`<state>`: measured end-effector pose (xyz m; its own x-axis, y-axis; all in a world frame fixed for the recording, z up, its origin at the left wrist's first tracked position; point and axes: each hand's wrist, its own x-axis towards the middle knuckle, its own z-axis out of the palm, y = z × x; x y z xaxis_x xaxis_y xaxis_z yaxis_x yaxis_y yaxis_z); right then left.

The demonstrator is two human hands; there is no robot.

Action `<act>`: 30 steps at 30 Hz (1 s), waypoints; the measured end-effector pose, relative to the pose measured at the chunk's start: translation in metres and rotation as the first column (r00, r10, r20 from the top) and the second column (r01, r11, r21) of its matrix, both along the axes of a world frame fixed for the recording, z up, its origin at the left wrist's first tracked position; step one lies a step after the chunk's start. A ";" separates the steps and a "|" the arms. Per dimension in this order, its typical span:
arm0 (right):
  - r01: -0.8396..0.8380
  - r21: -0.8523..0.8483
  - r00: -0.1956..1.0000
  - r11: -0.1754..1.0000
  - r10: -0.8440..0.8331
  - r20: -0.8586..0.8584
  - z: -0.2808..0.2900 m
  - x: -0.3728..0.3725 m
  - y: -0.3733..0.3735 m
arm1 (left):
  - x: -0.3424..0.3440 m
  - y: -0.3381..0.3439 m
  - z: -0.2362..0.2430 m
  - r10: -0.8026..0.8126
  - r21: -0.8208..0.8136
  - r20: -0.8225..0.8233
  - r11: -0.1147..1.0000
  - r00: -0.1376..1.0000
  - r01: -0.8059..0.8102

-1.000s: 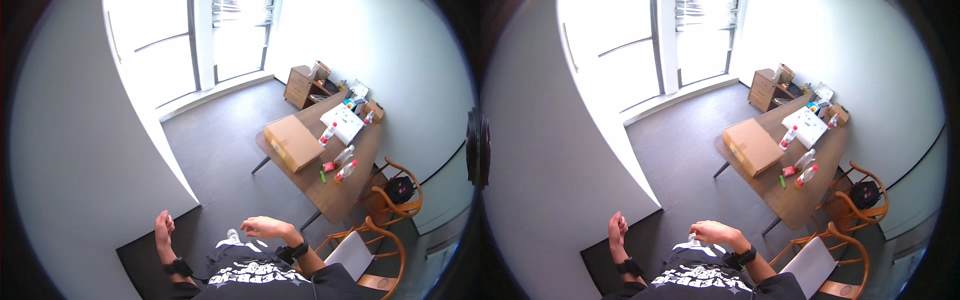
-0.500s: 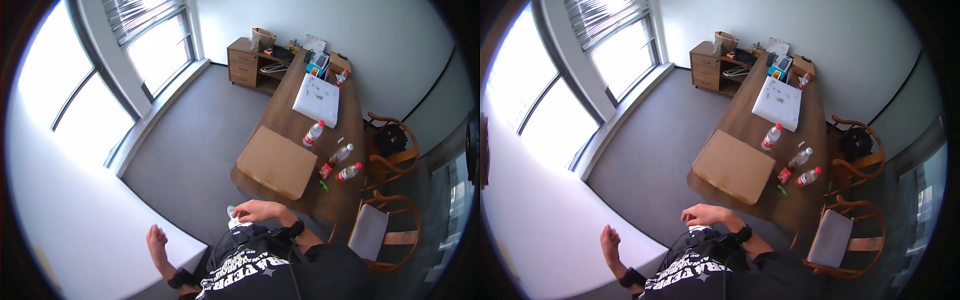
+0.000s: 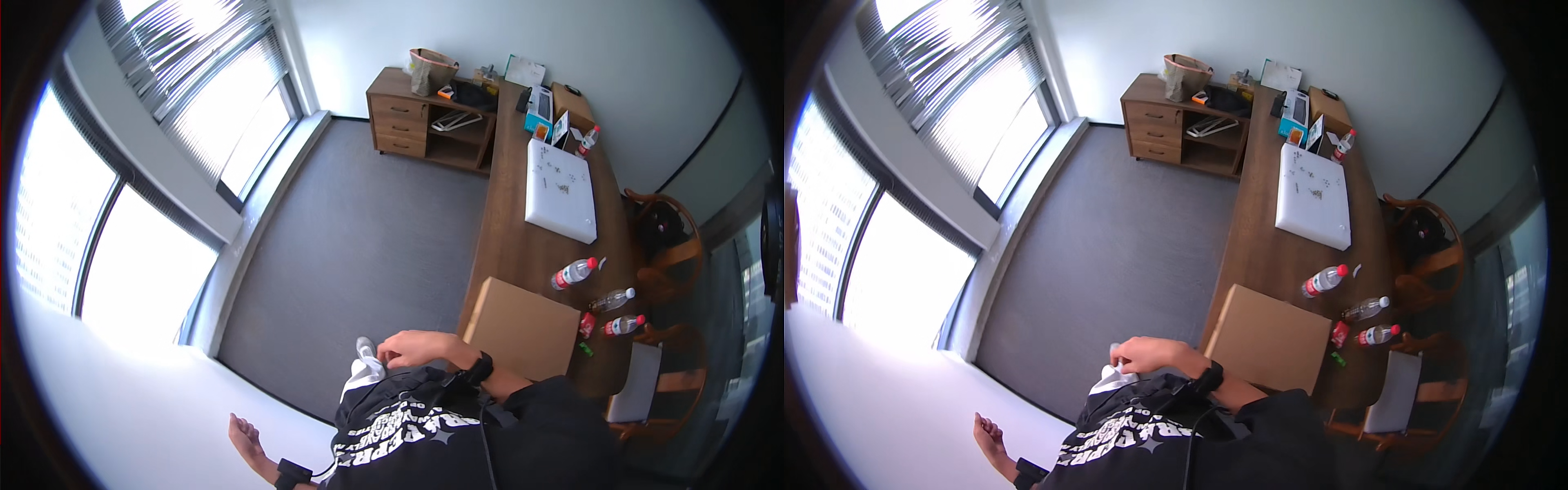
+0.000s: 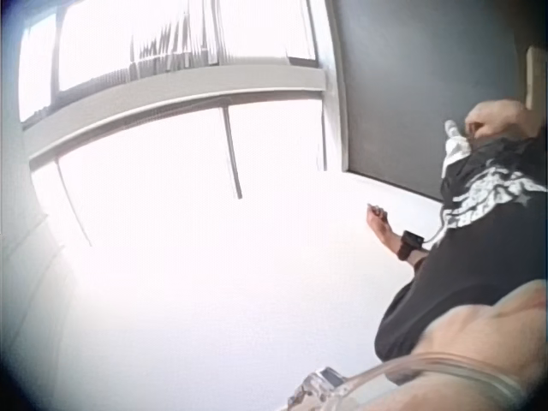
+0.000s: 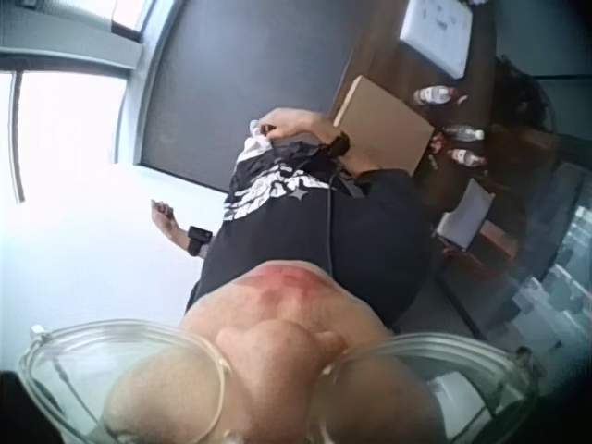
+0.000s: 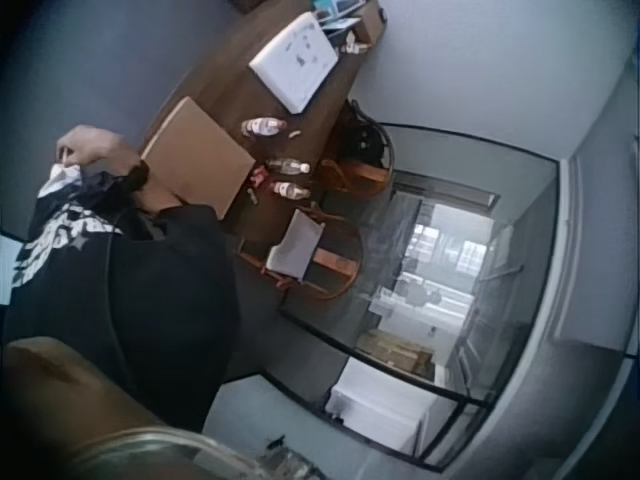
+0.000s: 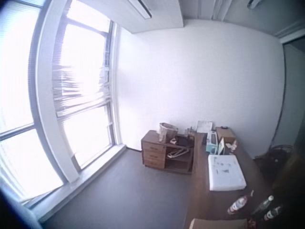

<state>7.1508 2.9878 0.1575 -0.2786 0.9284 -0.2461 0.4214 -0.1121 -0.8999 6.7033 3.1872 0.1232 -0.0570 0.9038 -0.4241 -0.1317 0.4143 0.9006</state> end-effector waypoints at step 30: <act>0.848 -0.180 0.526 0.498 -0.831 0.181 -0.009 0.513 0.154 | 0.765 0.409 -0.002 -0.716 0.045 -0.109 0.689 0.689 0.723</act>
